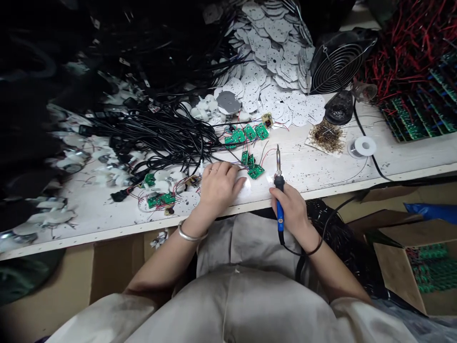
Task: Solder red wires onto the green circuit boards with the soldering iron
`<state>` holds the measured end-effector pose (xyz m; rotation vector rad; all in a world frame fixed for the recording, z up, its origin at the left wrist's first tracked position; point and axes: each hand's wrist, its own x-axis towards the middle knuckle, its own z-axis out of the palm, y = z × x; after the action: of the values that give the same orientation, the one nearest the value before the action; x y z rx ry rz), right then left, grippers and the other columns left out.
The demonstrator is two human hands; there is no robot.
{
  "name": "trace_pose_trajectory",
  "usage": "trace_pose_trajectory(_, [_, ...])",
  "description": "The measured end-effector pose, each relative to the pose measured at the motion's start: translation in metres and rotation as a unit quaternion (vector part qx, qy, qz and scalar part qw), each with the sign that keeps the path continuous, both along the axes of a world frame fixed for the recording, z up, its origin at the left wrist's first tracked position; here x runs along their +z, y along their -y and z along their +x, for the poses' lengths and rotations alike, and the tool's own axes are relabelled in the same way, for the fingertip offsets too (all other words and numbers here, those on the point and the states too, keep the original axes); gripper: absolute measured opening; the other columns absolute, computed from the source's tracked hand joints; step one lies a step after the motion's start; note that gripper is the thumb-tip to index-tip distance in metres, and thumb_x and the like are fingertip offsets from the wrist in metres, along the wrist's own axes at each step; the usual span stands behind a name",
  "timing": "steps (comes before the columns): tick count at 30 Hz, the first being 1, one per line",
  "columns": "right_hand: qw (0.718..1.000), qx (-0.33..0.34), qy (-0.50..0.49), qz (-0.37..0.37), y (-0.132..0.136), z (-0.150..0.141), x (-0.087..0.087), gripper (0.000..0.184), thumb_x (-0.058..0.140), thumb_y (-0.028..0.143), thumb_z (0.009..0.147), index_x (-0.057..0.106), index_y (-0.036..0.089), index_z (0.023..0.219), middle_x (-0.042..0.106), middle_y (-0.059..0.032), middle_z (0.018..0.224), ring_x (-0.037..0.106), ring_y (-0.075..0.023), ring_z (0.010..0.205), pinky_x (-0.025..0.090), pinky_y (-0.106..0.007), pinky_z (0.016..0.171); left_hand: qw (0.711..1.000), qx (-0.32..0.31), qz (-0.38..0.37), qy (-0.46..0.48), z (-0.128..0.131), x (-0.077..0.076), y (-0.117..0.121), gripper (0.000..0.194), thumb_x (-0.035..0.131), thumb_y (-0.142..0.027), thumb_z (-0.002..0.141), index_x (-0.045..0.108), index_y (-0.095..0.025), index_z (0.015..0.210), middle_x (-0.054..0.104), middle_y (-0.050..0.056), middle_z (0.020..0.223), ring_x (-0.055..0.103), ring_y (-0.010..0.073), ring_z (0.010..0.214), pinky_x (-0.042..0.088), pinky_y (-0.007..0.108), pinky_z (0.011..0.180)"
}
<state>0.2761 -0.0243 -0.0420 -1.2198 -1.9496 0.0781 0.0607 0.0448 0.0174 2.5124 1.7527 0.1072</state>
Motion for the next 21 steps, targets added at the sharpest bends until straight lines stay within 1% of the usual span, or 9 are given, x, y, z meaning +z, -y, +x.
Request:
trace_pose_trajectory(1, [1.000, -0.002, 0.004, 0.001, 0.000, -0.002, -0.001, 0.046, 0.061, 0.009, 0.088, 0.051, 0.028, 0.129, 0.069, -0.0070, 0.116, 0.069, -0.0231, 0.103, 0.060, -0.038, 0.083, 1.000, -0.011, -0.006, 0.007, 0.000, 0.000, 0.000, 0.033, 0.056, -0.035, 0.094, 0.069, -0.013, 0.115, 0.068, 0.016, 0.111, 0.061, 0.0315, 0.108, 0.043, 0.048, 0.102])
trace_pose_trajectory(3, [1.000, -0.011, 0.014, 0.001, -0.002, -0.005, 0.000, 0.045, 0.061, 0.009, 0.087, 0.051, 0.028, 0.127, 0.069, -0.0077, 0.115, 0.069, -0.0240, 0.100, 0.059, -0.040, 0.081, 0.999, -0.038, -0.013, 0.028, 0.001, -0.003, 0.000, 0.037, 0.055, -0.034, 0.095, 0.066, -0.015, 0.125, 0.066, 0.014, 0.125, 0.059, 0.0303, 0.118, 0.037, 0.049, 0.111])
trace_pose_trajectory(6, [1.000, -0.009, 0.017, -0.007, -0.003, -0.008, 0.004, 0.044, 0.059, 0.007, 0.087, 0.050, 0.026, 0.126, 0.069, -0.0087, 0.115, 0.069, -0.0241, 0.101, 0.058, -0.039, 0.079, 0.997, -0.060, -0.013, 0.049, 0.005, -0.009, 0.000, 0.047, 0.050, -0.034, 0.098, 0.054, -0.015, 0.140, 0.054, 0.013, 0.147, 0.047, 0.0294, 0.137, 0.028, 0.052, 0.119])
trace_pose_trajectory(8, [1.000, 0.004, 0.005, -0.009, -0.001, -0.012, 0.005, 0.045, 0.059, 0.006, 0.087, 0.050, 0.026, 0.126, 0.068, -0.0092, 0.119, 0.069, -0.0231, 0.103, 0.059, -0.036, 0.079, 0.997, -0.061, -0.016, 0.052, 0.007, -0.012, -0.001, 0.049, 0.048, -0.032, 0.099, 0.049, -0.014, 0.144, 0.050, 0.013, 0.150, 0.044, 0.0293, 0.141, 0.027, 0.053, 0.119])
trace_pose_trajectory(11, [0.999, 0.046, -0.025, -0.004, 0.002, -0.018, 0.007, 0.046, 0.056, 0.004, 0.087, 0.050, 0.026, 0.127, 0.069, -0.0074, 0.121, 0.071, -0.0208, 0.103, 0.061, -0.034, 0.079, 0.997, -0.055, -0.017, 0.056, 0.007, -0.012, -0.005, 0.042, 0.044, -0.020, 0.099, 0.055, -0.017, 0.139, 0.057, 0.011, 0.144, 0.052, 0.0268, 0.134, 0.031, 0.051, 0.117])
trace_pose_trajectory(14, [0.997, 0.060, -0.045, 0.013, -0.001, -0.024, 0.010, 0.046, 0.054, 0.005, 0.087, 0.050, 0.026, 0.128, 0.067, -0.0081, 0.128, 0.069, -0.0218, 0.109, 0.062, -0.035, 0.082, 0.999, -0.005, 0.011, 0.046, 0.004, -0.006, -0.012, 0.037, 0.042, -0.012, 0.097, 0.064, -0.017, 0.127, 0.066, 0.010, 0.131, 0.061, 0.0250, 0.117, 0.046, 0.041, 0.101])
trace_pose_trajectory(15, [0.997, 0.053, -0.044, 0.022, -0.005, -0.026, 0.012, 0.046, 0.055, 0.005, 0.087, 0.050, 0.026, 0.128, 0.065, -0.0095, 0.131, 0.068, -0.0229, 0.113, 0.062, -0.036, 0.083, 0.999, 0.015, 0.025, 0.035, 0.003, -0.004, -0.015, 0.035, 0.043, -0.012, 0.097, 0.066, -0.017, 0.123, 0.067, 0.011, 0.127, 0.063, 0.0255, 0.111, 0.048, 0.039, 0.094])
trace_pose_trajectory(17, [0.999, 0.024, -0.030, 0.038, -0.015, -0.030, 0.017, 0.045, 0.058, 0.006, 0.087, 0.051, 0.026, 0.126, 0.064, -0.0116, 0.133, 0.067, -0.0247, 0.115, 0.062, -0.037, 0.083, 0.997, 0.047, 0.053, 0.008, 0.003, 0.000, -0.022, 0.031, 0.045, -0.015, 0.097, 0.069, -0.017, 0.116, 0.069, 0.013, 0.119, 0.062, 0.0278, 0.104, 0.048, 0.040, 0.084])
trace_pose_trajectory(21, [0.998, -0.030, 0.024, 0.043, -0.035, -0.036, 0.024, 0.032, 0.060, 0.012, 0.090, 0.056, 0.020, 0.122, 0.068, -0.0142, 0.122, 0.071, -0.0253, 0.105, 0.061, -0.034, 0.078, 0.994, 0.069, 0.074, -0.030, 0.006, 0.003, -0.034, 0.025, 0.046, -0.017, 0.097, 0.071, -0.016, 0.102, 0.068, 0.015, 0.109, 0.059, 0.0304, 0.101, 0.044, 0.044, 0.081])
